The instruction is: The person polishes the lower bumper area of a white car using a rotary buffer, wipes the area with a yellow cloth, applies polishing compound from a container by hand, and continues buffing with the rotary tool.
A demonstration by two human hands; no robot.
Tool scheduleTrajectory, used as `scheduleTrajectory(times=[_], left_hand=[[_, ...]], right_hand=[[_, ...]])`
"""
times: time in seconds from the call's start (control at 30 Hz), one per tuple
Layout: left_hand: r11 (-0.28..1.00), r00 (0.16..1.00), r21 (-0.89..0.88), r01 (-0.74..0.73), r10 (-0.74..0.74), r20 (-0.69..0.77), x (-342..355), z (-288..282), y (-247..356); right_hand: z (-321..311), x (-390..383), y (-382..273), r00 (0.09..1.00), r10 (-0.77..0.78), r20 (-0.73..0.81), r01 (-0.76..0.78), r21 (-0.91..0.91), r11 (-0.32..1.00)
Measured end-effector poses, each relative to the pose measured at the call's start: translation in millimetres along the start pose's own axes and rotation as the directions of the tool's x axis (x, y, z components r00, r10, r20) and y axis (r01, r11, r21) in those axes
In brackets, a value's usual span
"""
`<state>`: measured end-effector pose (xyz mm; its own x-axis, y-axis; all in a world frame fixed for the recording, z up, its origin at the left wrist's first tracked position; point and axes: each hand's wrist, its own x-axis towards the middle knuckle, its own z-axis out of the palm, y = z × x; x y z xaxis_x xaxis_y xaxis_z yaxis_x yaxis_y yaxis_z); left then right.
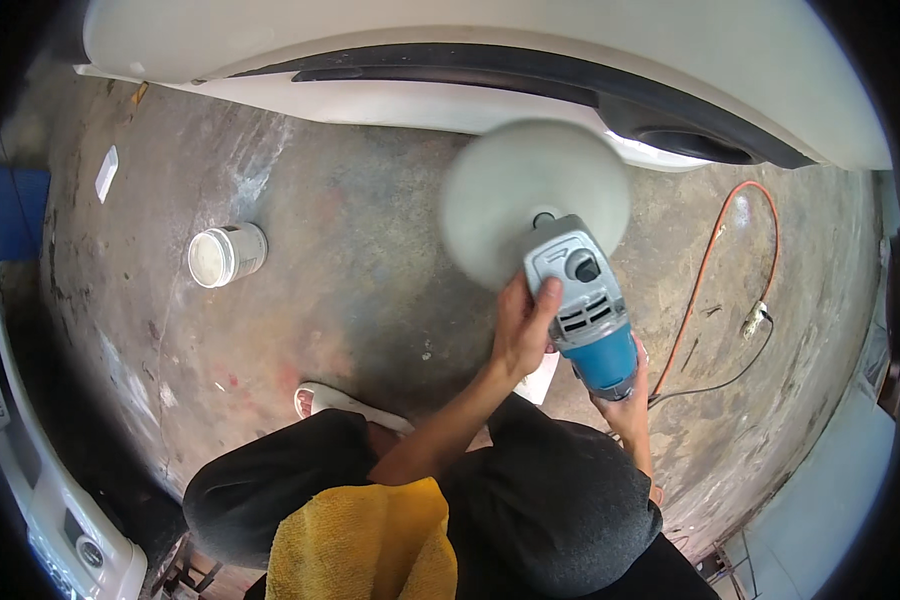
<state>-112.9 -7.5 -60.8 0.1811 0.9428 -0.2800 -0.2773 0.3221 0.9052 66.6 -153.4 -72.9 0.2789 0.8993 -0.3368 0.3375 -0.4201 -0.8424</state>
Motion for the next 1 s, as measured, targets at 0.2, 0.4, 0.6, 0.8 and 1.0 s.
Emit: scheduleTrajectory(times=[0.2, 0.4, 0.6, 0.8, 1.0], left_hand=[[0.996, 0.990, -0.089, 0.026, -0.038, -0.138, 2.4, -15.2, -6.0], [0.959, 0.882, -0.258, -0.114, -0.021, -0.470, 17.2, -68.6, 15.7], [0.949, 0.878, -0.253, -0.190, 0.049, -0.477, 17.9, -78.0, 40.1], [0.997, 0.963, -0.075, -0.025, 0.004, -0.269, 4.2, -24.3, 13.4], [0.999, 0.999, -0.021, -0.039, 0.039, 0.031, -0.3, 49.9, 1.3]], right_hand=[[12.3, 21.6, -12.0, 0.990, -0.126, 0.064, 0.136, -0.182, 0.974], [56.9, 68.9, -40.5, 0.964, -0.153, 0.220, 0.199, -0.206, 0.958], [68.9, 79.8, -56.7, 0.911, -0.193, 0.363, 0.285, -0.220, 0.933], [20.8, 32.3, -28.5, 0.980, -0.143, 0.139, 0.163, -0.146, 0.976], [-35.1, -20.6, 4.9, 0.996, 0.070, -0.051, -0.068, 0.049, 0.996]])
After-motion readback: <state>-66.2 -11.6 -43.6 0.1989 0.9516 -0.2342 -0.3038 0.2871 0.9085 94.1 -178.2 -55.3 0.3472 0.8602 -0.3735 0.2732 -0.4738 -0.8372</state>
